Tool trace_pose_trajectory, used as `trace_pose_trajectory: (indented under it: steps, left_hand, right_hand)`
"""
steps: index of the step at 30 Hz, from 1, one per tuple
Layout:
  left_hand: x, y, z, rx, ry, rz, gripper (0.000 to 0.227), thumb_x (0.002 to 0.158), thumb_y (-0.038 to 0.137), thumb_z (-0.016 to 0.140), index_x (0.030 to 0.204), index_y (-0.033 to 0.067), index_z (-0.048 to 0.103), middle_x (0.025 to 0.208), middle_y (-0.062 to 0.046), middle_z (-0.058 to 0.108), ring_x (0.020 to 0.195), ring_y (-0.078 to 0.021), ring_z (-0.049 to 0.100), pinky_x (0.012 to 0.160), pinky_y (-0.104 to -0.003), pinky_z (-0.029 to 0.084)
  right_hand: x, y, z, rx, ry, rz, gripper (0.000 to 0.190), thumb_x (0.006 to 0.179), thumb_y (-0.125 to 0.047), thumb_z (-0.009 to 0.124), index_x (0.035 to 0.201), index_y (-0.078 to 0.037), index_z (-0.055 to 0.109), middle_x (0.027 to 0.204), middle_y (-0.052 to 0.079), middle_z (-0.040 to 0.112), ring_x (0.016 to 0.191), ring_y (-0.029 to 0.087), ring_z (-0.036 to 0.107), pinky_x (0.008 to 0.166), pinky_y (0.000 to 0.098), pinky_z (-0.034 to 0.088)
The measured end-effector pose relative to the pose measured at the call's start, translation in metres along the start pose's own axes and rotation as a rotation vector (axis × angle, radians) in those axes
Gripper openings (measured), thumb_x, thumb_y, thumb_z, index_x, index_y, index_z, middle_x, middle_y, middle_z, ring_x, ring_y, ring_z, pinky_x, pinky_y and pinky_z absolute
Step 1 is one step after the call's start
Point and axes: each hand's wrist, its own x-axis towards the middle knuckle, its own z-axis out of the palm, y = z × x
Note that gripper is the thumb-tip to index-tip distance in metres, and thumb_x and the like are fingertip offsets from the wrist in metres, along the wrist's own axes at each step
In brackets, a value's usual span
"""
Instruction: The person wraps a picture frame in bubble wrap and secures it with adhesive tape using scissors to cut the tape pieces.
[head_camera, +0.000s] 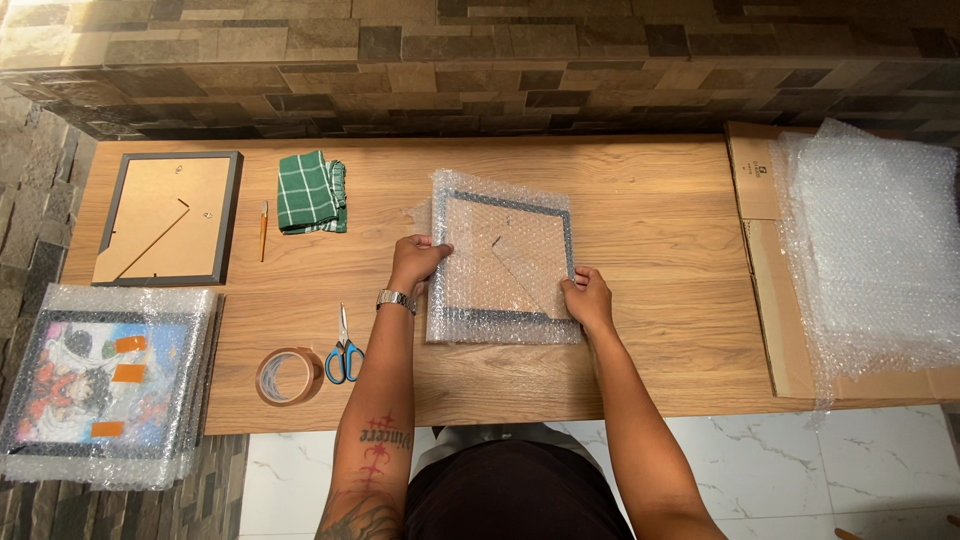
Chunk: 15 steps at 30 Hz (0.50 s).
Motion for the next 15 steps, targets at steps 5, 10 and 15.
trace_pose_trajectory:
  steps: [5, 10, 15]
  left_hand:
    - [0.001, 0.007, 0.007, -0.110, -0.041, -0.004, 0.040, 0.080, 0.012, 0.087, 0.117, -0.0013, 0.080, 0.084, -0.006, 0.077, 0.081, -0.0139, 0.070, 0.070, -0.029, 0.053]
    - [-0.004, 0.020, 0.014, -0.180, -0.075, -0.010, 0.039, 0.078, 0.010, 0.089, 0.114, 0.0012, 0.079, 0.082, -0.003, 0.075, 0.078, -0.0118, 0.070, 0.070, -0.028, 0.052]
    - [-0.008, 0.026, 0.021, -0.169, -0.096, 0.015, 0.038, 0.075, 0.014, 0.089, 0.110, 0.0052, 0.080, 0.078, -0.001, 0.077, 0.074, -0.0105, 0.069, 0.066, -0.026, 0.052]
  right_hand:
    - [-0.001, -0.001, -0.001, -0.024, -0.007, -0.026, 0.047, 0.101, -0.028, 0.087, 0.141, -0.003, 0.082, 0.129, 0.024, 0.086, 0.122, 0.036, 0.084, 0.101, 0.0477, 0.068]
    - [-0.002, -0.006, -0.011, -0.073, -0.046, -0.046, 0.045, 0.101, -0.026, 0.085, 0.139, -0.004, 0.083, 0.131, 0.024, 0.086, 0.123, 0.037, 0.084, 0.104, 0.0490, 0.068]
    - [-0.031, -0.053, -0.024, -0.391, -0.023, -0.201, 0.056, 0.101, -0.037, 0.080, 0.150, -0.010, 0.081, 0.156, 0.021, 0.062, 0.149, 0.052, 0.065, 0.123, 0.0669, 0.055]
